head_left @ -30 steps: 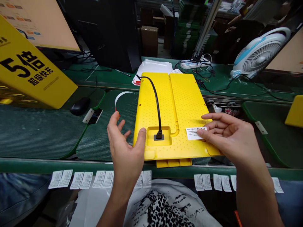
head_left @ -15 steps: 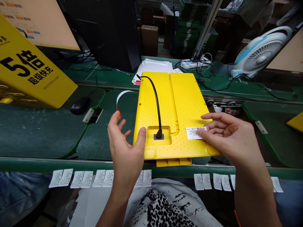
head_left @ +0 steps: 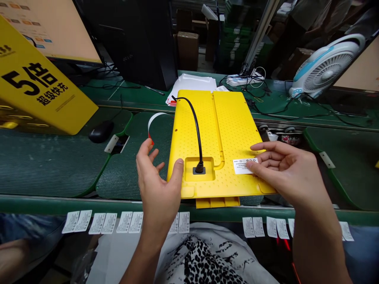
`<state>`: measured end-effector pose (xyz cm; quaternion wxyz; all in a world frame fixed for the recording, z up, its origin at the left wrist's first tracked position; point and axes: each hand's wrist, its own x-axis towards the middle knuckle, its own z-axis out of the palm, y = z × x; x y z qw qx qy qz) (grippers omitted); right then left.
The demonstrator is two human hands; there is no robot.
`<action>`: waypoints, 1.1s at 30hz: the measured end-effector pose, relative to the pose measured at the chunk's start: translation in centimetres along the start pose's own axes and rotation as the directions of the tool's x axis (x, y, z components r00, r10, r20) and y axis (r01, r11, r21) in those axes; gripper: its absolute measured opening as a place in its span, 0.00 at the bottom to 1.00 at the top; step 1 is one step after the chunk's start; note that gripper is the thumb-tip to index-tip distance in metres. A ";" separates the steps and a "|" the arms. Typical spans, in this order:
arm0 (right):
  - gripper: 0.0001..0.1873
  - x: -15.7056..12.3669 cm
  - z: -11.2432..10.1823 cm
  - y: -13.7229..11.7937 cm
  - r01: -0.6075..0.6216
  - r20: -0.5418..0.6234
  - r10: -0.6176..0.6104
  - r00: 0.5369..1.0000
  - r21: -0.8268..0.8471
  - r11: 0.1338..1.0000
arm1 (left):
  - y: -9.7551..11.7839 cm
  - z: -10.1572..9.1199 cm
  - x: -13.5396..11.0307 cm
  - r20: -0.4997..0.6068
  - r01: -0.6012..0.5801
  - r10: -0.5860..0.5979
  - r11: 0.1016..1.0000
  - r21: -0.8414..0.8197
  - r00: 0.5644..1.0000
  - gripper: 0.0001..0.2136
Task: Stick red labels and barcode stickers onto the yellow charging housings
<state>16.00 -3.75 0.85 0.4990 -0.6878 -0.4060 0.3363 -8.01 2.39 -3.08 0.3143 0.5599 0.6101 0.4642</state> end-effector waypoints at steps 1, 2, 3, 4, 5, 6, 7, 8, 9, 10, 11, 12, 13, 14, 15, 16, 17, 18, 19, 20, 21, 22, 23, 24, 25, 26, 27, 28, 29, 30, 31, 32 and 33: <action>0.26 0.0 0.0 0.0 0.000 0.004 0.000 1.000 0.002 1.000 | 0.0 0.0 0.0 0.001 -0.001 0.001 1.000 0.002 1.000 0.35; 0.26 0.0 0.0 0.0 -0.001 0.008 0.001 1.000 0.003 1.000 | 0.0 0.0 0.0 0.001 -0.003 0.003 1.000 0.005 1.000 0.34; 0.26 0.0 0.0 0.0 -0.003 0.012 0.003 1.000 0.001 1.000 | 0.0 0.0 0.0 0.000 -0.005 0.005 1.000 0.007 1.000 0.35; 0.26 0.0 -0.1 0.0 -0.004 0.013 0.004 1.000 -0.004 1.000 | 0.0 0.0 0.0 0.000 -0.006 0.006 1.000 0.009 1.000 0.35; 0.27 0.0 -0.1 0.0 -0.006 0.014 0.006 1.000 -0.011 1.000 | 0.0 0.0 0.0 -0.001 -0.007 0.007 1.000 0.010 1.000 0.35; 0.26 0.0 -0.1 0.0 -0.008 0.016 0.008 1.000 -0.020 1.000 | 0.1 0.0 0.0 -0.002 -0.006 0.006 1.000 0.009 1.000 0.35; 0.26 0.0 -0.1 -0.1 -0.008 0.014 0.008 1.000 -0.029 1.000 | 0.1 0.1 0.0 -0.003 -0.005 0.005 1.000 0.006 1.000 0.35; 0.25 0.0 -0.1 -0.1 -0.007 0.015 0.008 1.000 -0.038 0.999 | 0.1 0.1 0.0 -0.003 -0.003 0.003 1.000 0.003 1.000 0.35; 0.25 0.1 0.0 -0.2 -0.005 0.018 0.006 1.000 -0.044 0.999 | 0.1 0.1 0.0 -0.004 -0.002 0.002 1.000 0.001 1.000 0.34; 0.24 0.1 0.0 -0.2 -0.002 0.020 0.003 1.000 -0.049 0.999 | 0.1 0.0 0.0 -0.006 -0.001 0.001 1.000 -0.001 1.000 0.34; 0.23 0.1 0.0 -0.2 0.004 0.021 -0.003 1.000 -0.053 0.999 | 0.0 0.0 0.0 -0.006 -0.003 0.003 1.000 -0.002 1.000 0.34; 0.22 0.1 0.0 -0.2 0.009 0.022 -0.008 1.000 -0.055 0.998 | 0.0 0.0 0.0 -0.005 -0.005 0.005 1.000 -0.002 1.000 0.34; 0.22 0.1 0.0 -0.2 0.013 0.022 -0.012 1.000 -0.057 0.998 | 0.0 0.0 0.0 -0.003 -0.006 0.006 1.000 0.000 1.000 0.34; 0.21 0.2 0.1 -0.2 0.015 0.022 -0.014 1.000 -0.059 0.998 | 0.0 0.0 0.0 0.000 -0.007 0.007 1.000 0.002 1.000 0.34; 0.21 0.1 0.0 -0.2 0.017 0.021 -0.016 1.000 -0.062 0.998 | 0.0 0.0 0.0 0.001 -0.008 0.008 1.000 0.004 1.000 0.34; 0.21 0.1 0.0 -0.1 0.017 0.024 -0.015 1.000 -0.065 0.998 | 0.0 -0.1 -0.1 0.003 -0.005 0.005 1.000 0.008 1.000 0.35; 0.21 0.1 0.0 -0.1 0.017 0.028 -0.015 1.000 -0.066 0.998 | 0.0 -0.1 -0.1 0.003 -0.002 0.002 1.000 0.012 1.000 0.35; 0.22 0.1 0.0 -0.1 0.017 0.031 -0.015 0.999 -0.065 0.998 | 0.1 -0.1 -0.1 0.002 0.001 -0.001 1.000 0.015 1.000 0.35; 0.22 0.1 0.0 -0.2 0.018 0.035 -0.015 0.999 -0.065 0.998 | 0.1 -0.1 -0.1 0.003 0.004 -0.004 1.000 0.017 1.000 0.35; 0.23 0.1 0.0 -0.2 0.018 0.037 -0.016 0.999 -0.063 0.998 | 0.1 -0.1 0.0 0.004 0.006 -0.006 1.000 0.018 1.000 0.35; 0.23 0.1 0.0 -0.3 0.019 0.040 -0.016 0.999 -0.063 0.998 | 0.1 -0.1 0.0 0.004 0.007 -0.007 1.000 0.018 1.000 0.35; 0.23 0.1 0.1 -0.4 0.020 0.042 -0.017 0.999 -0.067 0.998 | 0.1 0.0 0.0 0.004 0.007 -0.007 1.000 0.017 1.000 0.36; 0.23 0.1 0.1 -0.5 0.023 0.044 -0.019 0.999 -0.081 0.996 | 0.1 0.0 0.0 0.002 0.004 -0.004 1.000 0.015 1.000 0.36; 0.22 0.2 0.2 -0.7 0.029 0.050 -0.024 0.998 -0.107 0.994 | 0.1 0.0 0.0 0.002 0.001 -0.002 1.000 0.013 1.000 0.36; 0.21 0.3 0.2 -0.8 0.040 0.056 -0.033 0.998 -0.143 0.989 | 0.1 0.0 0.0 0.001 -0.001 0.001 1.000 0.010 1.000 0.36; 0.20 0.3 0.2 -1.0 0.055 0.065 -0.043 0.997 -0.184 0.981 | 0.0 0.0 0.0 0.001 -0.002 0.002 1.000 0.009 1.000 0.36; 0.19 0.4 0.3 -1.1 0.072 0.076 -0.055 0.996 -0.230 0.971 | 0.0 0.0 0.0 0.003 -0.001 0.001 1.000 0.008 1.000 0.36; 0.18 0.5 0.3 -1.3 0.092 0.086 -0.071 0.994 -0.274 0.957 | -0.1 0.0 0.0 0.004 -0.002 0.001 1.000 0.008 1.000 0.35; 0.17 0.5 0.3 -1.4 0.110 0.096 -0.084 0.992 -0.317 0.942 | -0.1 0.0 0.0 0.004 -0.002 0.002 1.000 0.007 1.000 0.35; 0.16 0.5 0.4 -1.6 0.126 0.105 -0.094 0.990 -0.360 0.924 | -0.1 0.0 0.0 0.002 -0.004 0.004 1.000 0.007 1.000 0.35; 0.16 0.5 0.4 -1.7 0.140 0.112 -0.103 0.988 -0.405 0.904 | -0.2 0.0 0.0 -0.001 -0.008 0.008 1.000 0.006 1.000 0.35; 0.15 0.5 0.4 -1.8 0.154 0.119 -0.112 0.987 -0.451 0.879 | -0.3 0.0 0.0 -0.003 -0.014 0.014 1.000 0.004 1.000 0.35; 0.15 0.5 0.4 -1.9 0.164 0.126 -0.117 0.985 -0.498 0.851 | -0.3 0.0 0.0 -0.008 -0.020 0.020 1.000 0.002 1.000 0.35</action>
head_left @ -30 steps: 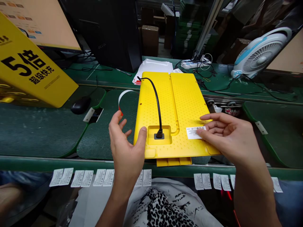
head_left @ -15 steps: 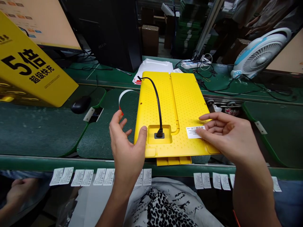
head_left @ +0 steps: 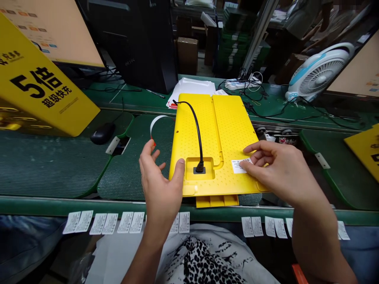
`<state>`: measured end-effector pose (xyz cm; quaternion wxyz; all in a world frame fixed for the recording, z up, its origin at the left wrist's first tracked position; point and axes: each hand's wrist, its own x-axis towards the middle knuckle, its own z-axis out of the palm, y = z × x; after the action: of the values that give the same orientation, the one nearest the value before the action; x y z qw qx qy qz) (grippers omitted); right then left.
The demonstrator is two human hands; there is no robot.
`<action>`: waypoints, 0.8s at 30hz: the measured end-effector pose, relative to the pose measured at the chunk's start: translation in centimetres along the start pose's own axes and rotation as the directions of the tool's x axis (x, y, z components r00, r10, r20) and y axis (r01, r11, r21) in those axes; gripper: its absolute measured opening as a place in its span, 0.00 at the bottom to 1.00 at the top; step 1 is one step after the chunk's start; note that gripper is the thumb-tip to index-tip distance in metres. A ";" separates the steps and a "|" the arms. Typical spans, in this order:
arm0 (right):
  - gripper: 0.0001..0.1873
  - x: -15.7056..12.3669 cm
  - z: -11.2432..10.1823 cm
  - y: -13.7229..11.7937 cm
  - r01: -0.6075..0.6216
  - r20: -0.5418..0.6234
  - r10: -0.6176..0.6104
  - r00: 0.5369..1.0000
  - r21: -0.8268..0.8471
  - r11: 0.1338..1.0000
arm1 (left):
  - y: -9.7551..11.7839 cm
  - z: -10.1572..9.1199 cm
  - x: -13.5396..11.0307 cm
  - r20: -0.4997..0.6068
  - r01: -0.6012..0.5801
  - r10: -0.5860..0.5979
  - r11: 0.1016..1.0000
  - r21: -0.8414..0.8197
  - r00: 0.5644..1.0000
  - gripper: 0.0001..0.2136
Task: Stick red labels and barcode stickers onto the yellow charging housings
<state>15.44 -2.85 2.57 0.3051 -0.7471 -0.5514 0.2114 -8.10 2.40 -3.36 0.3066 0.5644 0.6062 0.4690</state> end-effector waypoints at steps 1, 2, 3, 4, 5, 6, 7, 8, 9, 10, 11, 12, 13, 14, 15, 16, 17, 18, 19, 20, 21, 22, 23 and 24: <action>0.15 0.0 -0.1 0.0 0.002 0.004 -0.002 1.000 -0.059 0.998 | 0.0 0.0 0.0 -0.003 -0.003 0.003 1.000 -0.001 1.000 0.35; 0.16 0.1 -0.3 0.1 0.000 0.005 0.000 1.000 -0.122 0.992 | -0.1 0.0 0.0 -0.003 -0.006 0.006 1.000 -0.001 1.000 0.35; 0.17 0.2 -0.6 0.3 -0.007 0.001 0.008 1.000 -0.186 0.982 | -0.1 0.0 0.0 -0.002 -0.006 0.006 1.000 -0.001 1.000 0.34; 0.19 0.3 -1.0 0.6 -0.020 -0.010 0.018 1.000 -0.243 0.970 | 0.0 0.0 0.0 -0.002 -0.006 0.006 1.000 0.001 1.000 0.34; 0.22 0.4 -1.4 1.1 -0.034 -0.024 0.028 0.999 -0.281 0.959 | 0.0 0.0 0.0 -0.001 -0.004 0.004 1.000 0.004 1.000 0.34; 0.24 0.5 -1.8 1.7 -0.043 -0.031 0.035 0.999 -0.289 0.956 | 0.0 0.0 0.0 0.000 -0.004 0.004 1.000 0.009 1.000 0.35; 0.26 0.6 -2.2 2.4 -0.043 -0.021 0.039 0.999 -0.263 0.964 | 0.0 0.0 0.0 -0.003 -0.004 0.004 1.000 0.014 1.000 0.35; 0.27 0.6 -2.6 3.0 -0.039 0.003 0.040 0.999 -0.210 0.977 | 0.1 0.0 0.1 -0.007 -0.005 0.005 1.000 0.018 1.000 0.35; 0.28 0.6 -2.8 3.5 -0.032 0.032 0.037 0.999 -0.148 0.989 | 0.1 0.0 0.1 -0.009 -0.005 0.005 1.000 0.021 1.000 0.34; 0.29 0.5 -2.9 3.9 -0.023 0.057 0.028 0.998 -0.089 0.996 | 0.1 0.0 0.2 -0.011 -0.006 0.006 1.000 0.024 1.000 0.34; 0.30 0.4 -2.8 4.1 -0.012 0.072 0.016 0.997 -0.046 0.999 | 0.1 0.1 0.2 -0.015 -0.007 0.007 1.000 0.025 1.000 0.34; 0.31 0.4 -2.5 4.1 0.007 0.073 -0.005 0.997 -0.024 1.000 | 0.1 0.1 0.3 -0.019 -0.008 0.009 1.000 0.025 1.000 0.34; 0.31 0.4 -2.0 3.9 0.033 0.059 -0.031 0.998 -0.023 0.999 | 0.1 0.2 0.3 -0.020 -0.009 0.010 1.000 0.026 1.000 0.34; 0.30 0.4 -1.5 3.6 0.063 0.036 -0.062 0.997 -0.031 0.998 | 0.1 0.2 0.2 -0.022 -0.010 0.011 1.000 0.029 1.000 0.34; 0.30 0.5 -1.0 3.3 0.095 0.015 -0.095 0.995 -0.042 0.995 | 0.1 0.2 0.2 -0.026 -0.012 0.013 0.999 0.032 1.000 0.34; 0.28 0.7 -0.5 3.1 0.120 -0.005 -0.121 0.993 -0.046 0.992 | 0.1 0.2 0.1 -0.028 -0.014 0.015 0.999 0.034 1.000 0.35; 0.27 1.0 -0.3 2.9 0.134 -0.023 -0.135 0.991 -0.042 0.990 | 0.1 0.1 0.0 -0.030 -0.015 0.016 0.999 0.035 0.999 0.35; 0.25 1.3 -0.3 2.9 0.135 -0.031 -0.136 0.990 -0.026 0.991 | 0.1 0.0 0.0 -0.032 -0.016 0.017 0.999 0.033 0.999 0.36; 0.24 1.6 -0.5 3.2 0.126 -0.028 -0.125 0.992 0.004 0.992 | 0.0 -0.3 0.0 -0.033 -0.021 0.021 1.000 0.024 0.999 0.36; 0.23 1.8 -0.9 3.7 0.110 -0.011 -0.110 0.994 0.044 0.993 | -0.2 -0.5 0.2 -0.030 -0.029 0.029 1.000 0.005 0.999 0.36; 0.23 2.0 -1.3 4.4 0.092 0.017 -0.094 0.995 0.089 0.992 | -0.5 -0.8 0.6 -0.026 -0.044 0.044 0.999 -0.023 0.999 0.35; 0.23 2.2 -1.7 5.2 0.079 0.046 -0.086 0.995 0.134 0.988 | -1.0 -1.0 1.1 -0.028 -0.071 0.070 0.996 -0.057 0.997 0.33; 0.22 2.4 -1.8 6.2 0.083 0.056 -0.095 0.994 0.184 0.979 | -1.6 -1.0 1.8 -0.044 -0.113 0.110 0.989 -0.093 0.993 0.31; 0.22 2.6 -1.7 7.2 0.108 0.032 -0.119 0.992 0.235 0.966 | -2.3 -0.8 2.7 -0.077 -0.169 0.160 0.978 -0.126 0.984 0.29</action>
<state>22.34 -2.18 -1.10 0.3894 -0.6683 -0.5715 0.2740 -10.22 4.99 -4.77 0.2833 0.5751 0.5349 0.5504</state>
